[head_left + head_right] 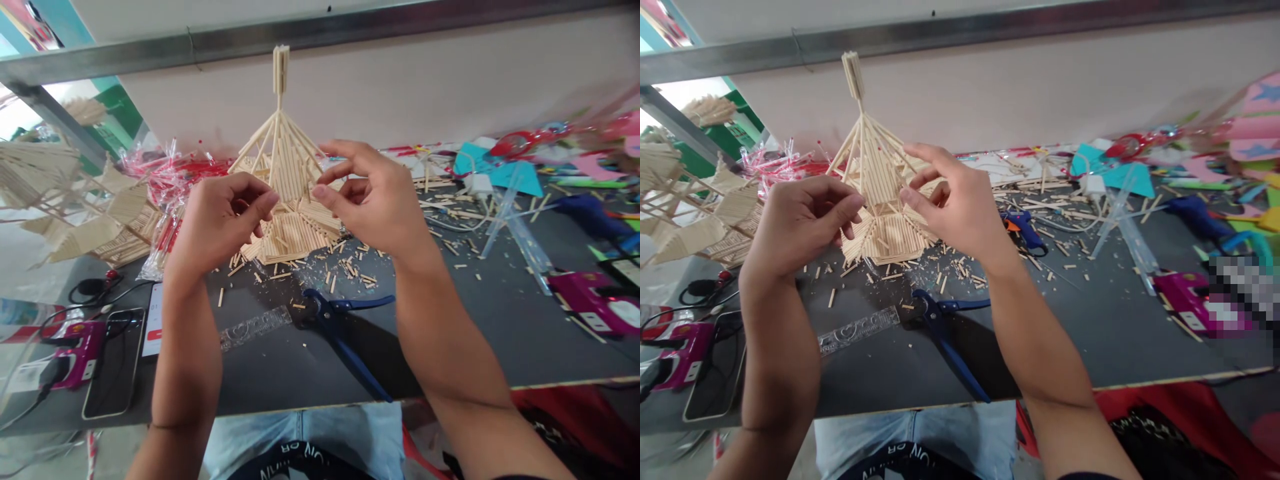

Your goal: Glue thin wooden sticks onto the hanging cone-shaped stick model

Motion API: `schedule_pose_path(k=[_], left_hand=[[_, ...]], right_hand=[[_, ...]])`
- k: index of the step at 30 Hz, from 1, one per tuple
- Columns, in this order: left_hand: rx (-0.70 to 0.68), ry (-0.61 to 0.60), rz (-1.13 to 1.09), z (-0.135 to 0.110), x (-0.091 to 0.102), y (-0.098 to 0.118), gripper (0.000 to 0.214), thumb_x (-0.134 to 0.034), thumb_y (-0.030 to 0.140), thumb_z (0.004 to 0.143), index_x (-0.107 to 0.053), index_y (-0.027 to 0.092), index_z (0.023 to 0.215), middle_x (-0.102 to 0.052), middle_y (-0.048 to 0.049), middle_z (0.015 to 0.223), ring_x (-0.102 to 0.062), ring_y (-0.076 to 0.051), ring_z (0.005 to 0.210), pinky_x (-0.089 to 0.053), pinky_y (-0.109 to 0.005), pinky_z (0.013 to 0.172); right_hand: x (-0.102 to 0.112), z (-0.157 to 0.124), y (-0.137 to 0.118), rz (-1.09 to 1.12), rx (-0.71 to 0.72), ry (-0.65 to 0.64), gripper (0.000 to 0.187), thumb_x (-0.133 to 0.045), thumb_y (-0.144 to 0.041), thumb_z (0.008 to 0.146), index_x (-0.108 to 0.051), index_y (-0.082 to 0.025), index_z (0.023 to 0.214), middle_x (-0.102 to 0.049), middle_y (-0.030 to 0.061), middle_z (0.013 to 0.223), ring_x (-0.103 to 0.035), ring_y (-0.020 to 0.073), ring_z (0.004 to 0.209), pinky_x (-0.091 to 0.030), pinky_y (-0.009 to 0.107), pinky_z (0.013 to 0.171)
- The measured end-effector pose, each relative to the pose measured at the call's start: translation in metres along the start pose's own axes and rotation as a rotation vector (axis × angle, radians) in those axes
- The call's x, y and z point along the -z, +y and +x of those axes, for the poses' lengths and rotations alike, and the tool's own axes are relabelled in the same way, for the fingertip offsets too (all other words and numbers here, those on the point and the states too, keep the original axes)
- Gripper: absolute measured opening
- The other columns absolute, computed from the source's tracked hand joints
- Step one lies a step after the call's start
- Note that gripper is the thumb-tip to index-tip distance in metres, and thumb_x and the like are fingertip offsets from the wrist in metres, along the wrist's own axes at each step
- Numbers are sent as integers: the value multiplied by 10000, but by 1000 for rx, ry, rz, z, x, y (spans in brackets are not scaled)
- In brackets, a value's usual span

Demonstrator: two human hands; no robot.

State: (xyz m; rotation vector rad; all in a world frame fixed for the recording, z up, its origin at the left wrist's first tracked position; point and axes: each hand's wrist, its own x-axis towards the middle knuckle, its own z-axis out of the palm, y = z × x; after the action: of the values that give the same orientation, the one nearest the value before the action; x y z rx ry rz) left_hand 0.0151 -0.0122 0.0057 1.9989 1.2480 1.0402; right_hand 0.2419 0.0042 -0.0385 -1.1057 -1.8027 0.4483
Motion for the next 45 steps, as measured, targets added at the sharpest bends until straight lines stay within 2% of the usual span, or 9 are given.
schedule_pose_path(k=[3,6,11,15,20,23,32,37,45], left_hand=[[12,16,4,1,0,-3,102,-665,255,874,-688,172,820,-672,-4,653,-605,-80,494,-474,-183,446],[9,26,-3,2,0,-6,99,-670,252,873,-688,172,817,-675,-5,659,-613,-82,497,-469,-187,440],[-56,97,10,5,-3,-10,85,-675,237,884,-693,189,815,-684,6,679,-609,-80,486,-478,-233,471],[-75,195,109,7,-11,-9,107,-645,296,921,-693,217,868,-693,4,723,-602,-102,562,-504,-299,587],[-176,427,339,13,-26,-14,92,-615,297,947,-660,242,889,-698,-4,831,-592,-132,669,-484,-343,723],[-222,528,352,17,-34,-20,42,-635,261,931,-652,239,963,-690,-27,938,-591,-142,703,-477,-337,699],[-72,439,250,18,-40,-10,202,-654,405,933,-631,222,1015,-685,-60,1044,-621,-186,932,-494,-334,835],[-97,456,326,17,-44,-7,215,-666,382,926,-637,189,1015,-680,-85,1016,-639,-208,960,-482,-347,841],[-1,443,191,18,-50,-6,242,-690,386,902,-597,208,1036,-666,-78,1080,-626,-213,1014,-499,-305,817]], right_hand=[[-4,1,-1,171,-198,-21,501,-698,-455,901,-562,-235,1331,-702,46,937,-578,94,509,-487,261,448],[-7,1,-4,325,-304,-80,571,-747,-496,856,-542,-221,1313,-703,46,886,-581,96,490,-450,244,407],[-14,0,-4,418,-340,-54,580,-751,-527,847,-518,-235,1290,-702,33,868,-587,102,499,-441,247,405],[-17,0,-1,433,-350,-47,601,-771,-514,831,-500,-246,1296,-694,17,856,-597,106,517,-432,243,407],[-19,1,1,435,-336,-29,555,-777,-486,830,-510,-251,1256,-676,-9,807,-582,98,517,-438,247,427],[-19,1,0,437,-330,-27,539,-780,-462,830,-505,-249,1242,-657,-25,766,-578,101,525,-461,262,460],[-19,2,-1,428,-324,-68,568,-767,-499,836,-455,-270,1252,-615,-32,740,-606,137,583,-457,281,453],[-19,2,1,416,-306,-84,555,-745,-502,856,-438,-280,1262,-593,-42,724,-619,143,596,-461,281,456],[-21,1,1,406,-303,-80,585,-734,-519,866,-426,-268,1296,-584,-47,690,-618,149,595,-456,281,452]])
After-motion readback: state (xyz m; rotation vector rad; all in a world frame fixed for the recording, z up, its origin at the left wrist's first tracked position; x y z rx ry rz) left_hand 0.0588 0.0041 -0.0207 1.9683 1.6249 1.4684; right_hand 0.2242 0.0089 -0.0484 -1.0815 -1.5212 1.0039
